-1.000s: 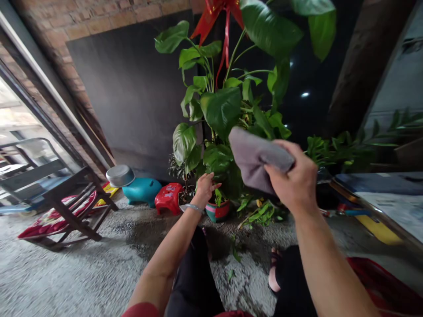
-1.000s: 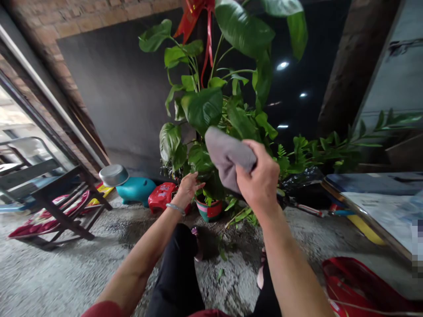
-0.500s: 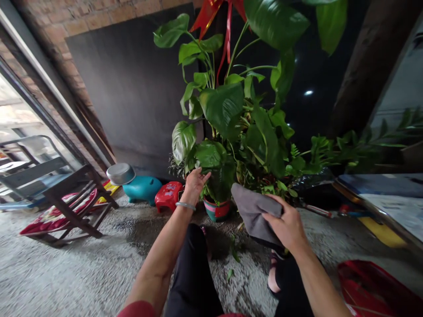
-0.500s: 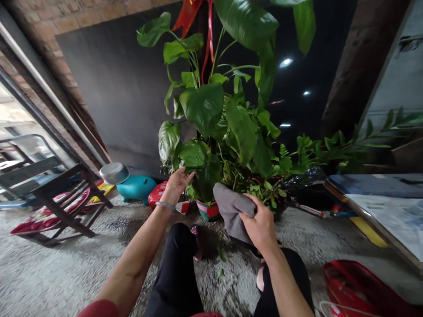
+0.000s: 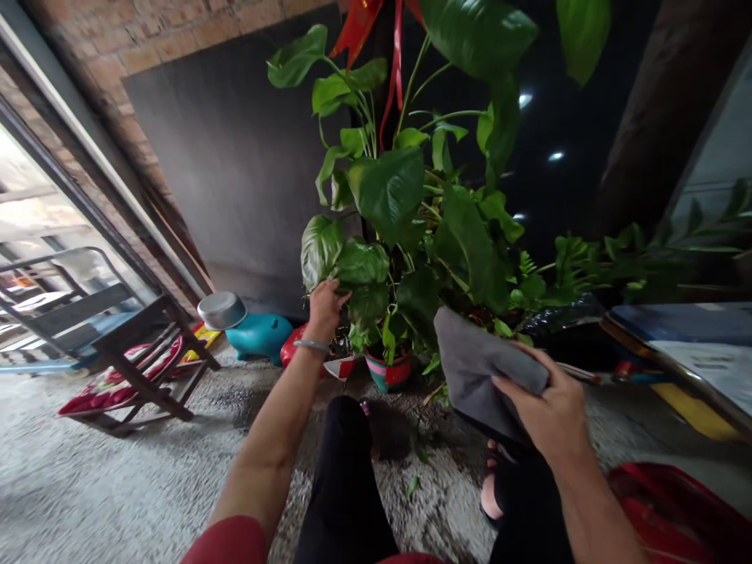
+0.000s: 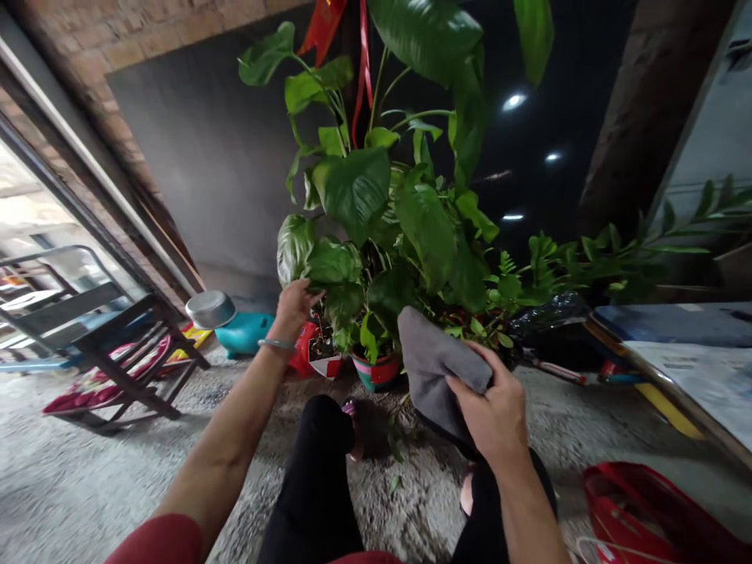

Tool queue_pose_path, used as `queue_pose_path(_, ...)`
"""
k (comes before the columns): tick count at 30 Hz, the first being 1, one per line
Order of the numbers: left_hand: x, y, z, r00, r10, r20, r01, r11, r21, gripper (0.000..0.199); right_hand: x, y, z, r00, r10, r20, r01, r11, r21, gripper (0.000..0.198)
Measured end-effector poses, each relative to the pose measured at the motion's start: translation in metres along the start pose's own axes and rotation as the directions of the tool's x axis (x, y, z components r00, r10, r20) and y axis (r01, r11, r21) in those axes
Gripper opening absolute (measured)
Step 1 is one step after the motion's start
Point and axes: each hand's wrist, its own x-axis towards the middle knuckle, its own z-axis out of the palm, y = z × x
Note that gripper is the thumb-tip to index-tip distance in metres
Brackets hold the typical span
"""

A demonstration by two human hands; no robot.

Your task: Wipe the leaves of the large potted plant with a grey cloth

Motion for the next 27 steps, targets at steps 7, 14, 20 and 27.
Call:
queue_pose_path(7, -0.057, -0.137, 0.012, 0.979, 0.169, 0.117, -0.201, 0.908, 0.367, 0.041, 0.048, -0.034, 0.068, 0.946, -0.324, -0.022, 0.323, 0.946, -0.039, 0.044)
queue_pose_path(14, -0.055, -0.157, 0.038, 0.99, 0.071, 0.122, -0.096, 0.973, 0.21, 0.021, 0.062, -0.058, 0.039, 0.91, -0.407, -0.079, 0.404, 0.913, -0.047, 0.044)
queue_pose_path(20, -0.065, -0.163, 0.036, 0.962, 0.08, 0.263, -0.106, 0.991, 0.086, 0.022, 0.086, -0.044, 0.107, 0.908, -0.406, 0.101, 0.417, 0.9, -0.128, 0.05)
queue_pose_path(27, -0.054, -0.143, -0.05, 0.947, -0.318, -0.055, 0.32, 0.947, 0.037, 0.017, 0.056, 0.018, 0.135, 0.925, -0.336, 0.175, 0.366, 0.913, -0.181, 0.05)
